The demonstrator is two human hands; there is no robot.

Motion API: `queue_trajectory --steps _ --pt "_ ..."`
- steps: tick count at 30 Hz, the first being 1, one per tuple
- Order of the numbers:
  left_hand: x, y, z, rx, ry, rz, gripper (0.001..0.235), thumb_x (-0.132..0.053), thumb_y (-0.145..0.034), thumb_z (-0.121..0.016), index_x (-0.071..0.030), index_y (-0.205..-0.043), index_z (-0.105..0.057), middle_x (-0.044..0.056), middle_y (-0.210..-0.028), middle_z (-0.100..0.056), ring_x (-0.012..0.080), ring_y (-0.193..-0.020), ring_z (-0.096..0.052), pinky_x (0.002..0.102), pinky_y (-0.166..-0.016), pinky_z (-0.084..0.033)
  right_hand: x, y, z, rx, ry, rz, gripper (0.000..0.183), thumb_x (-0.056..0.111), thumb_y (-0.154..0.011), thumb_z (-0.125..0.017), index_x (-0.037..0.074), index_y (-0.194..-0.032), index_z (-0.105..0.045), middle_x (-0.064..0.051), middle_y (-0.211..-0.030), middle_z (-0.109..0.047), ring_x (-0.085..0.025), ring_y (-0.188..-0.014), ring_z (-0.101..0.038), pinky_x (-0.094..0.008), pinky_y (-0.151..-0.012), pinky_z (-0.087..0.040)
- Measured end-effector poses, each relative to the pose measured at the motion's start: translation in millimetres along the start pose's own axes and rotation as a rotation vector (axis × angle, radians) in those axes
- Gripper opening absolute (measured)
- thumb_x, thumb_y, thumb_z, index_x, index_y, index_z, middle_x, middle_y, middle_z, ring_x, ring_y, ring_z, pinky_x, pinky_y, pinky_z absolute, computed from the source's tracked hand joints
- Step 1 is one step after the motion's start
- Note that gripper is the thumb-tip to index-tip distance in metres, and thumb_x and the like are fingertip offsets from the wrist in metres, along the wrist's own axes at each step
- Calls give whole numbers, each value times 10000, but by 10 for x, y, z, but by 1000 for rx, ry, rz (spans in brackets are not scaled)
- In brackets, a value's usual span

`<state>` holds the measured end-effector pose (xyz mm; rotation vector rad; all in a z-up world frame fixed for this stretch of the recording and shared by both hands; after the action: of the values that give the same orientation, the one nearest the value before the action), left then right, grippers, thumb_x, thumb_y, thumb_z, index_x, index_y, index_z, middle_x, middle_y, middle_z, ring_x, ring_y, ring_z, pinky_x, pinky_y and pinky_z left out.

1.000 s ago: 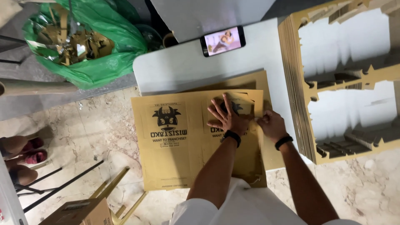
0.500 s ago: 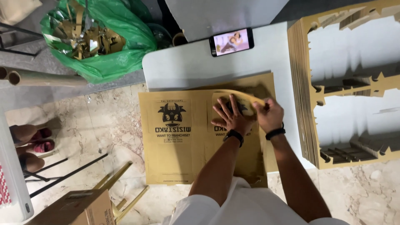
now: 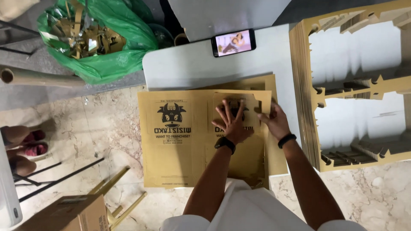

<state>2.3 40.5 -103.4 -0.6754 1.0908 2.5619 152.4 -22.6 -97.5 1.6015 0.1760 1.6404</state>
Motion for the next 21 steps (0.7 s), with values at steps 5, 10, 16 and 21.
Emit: queue_trajectory --steps 5,10,16,21 --pt "-87 237 -266 94 -315 -87 1343 -635 -598 -847 -494 -1606 28 130 -1696 256 471 -1533 217 882 -1041 2 -583 -234 54 48 46 -58 547 418 -871 -882 70 -1252 -701 -199 -1234 -669 -351 -1223 -620 -500 -1024 -476" --pt "197 14 -739 157 -481 -17 1101 -631 -760 -728 -406 -1629 -91 78 -1705 212 442 -1517 291 883 -1054 11 -300 463 -190 78 -144 -193 259 137 -902 -813 -12 -1035 -649 -170 -857 -640 -275 -559 -674 -383 -454 -589" --pt "-95 213 -326 203 -496 25 1178 -711 -694 -724 -450 -1619 -43 54 -1681 306 432 -1524 268 884 -1056 0 -267 11 -117 193 89 64 538 510 -959 -748 -15 -1066 -690 -223 -979 -693 -302 -957 -672 -483 -883 -530" --pt "-112 195 -298 200 -466 63 1226 -746 -638 -757 -450 -1617 -82 43 -1678 309 411 -1538 245 863 -1090 -34 -487 -94 -134 137 -11 139 700 597 -1076 -376 -58 -1020 -617 -286 -820 -601 -414 -837 -621 -493 -823 -522"
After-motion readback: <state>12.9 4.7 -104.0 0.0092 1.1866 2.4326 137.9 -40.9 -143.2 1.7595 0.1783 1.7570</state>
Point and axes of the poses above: each hand's wrist, its own y-axis away from the middle knuckle, its own z-axis out of the back of the hand, x = y × z, the point moved 9 cm from there along -y, towards the middle knuckle
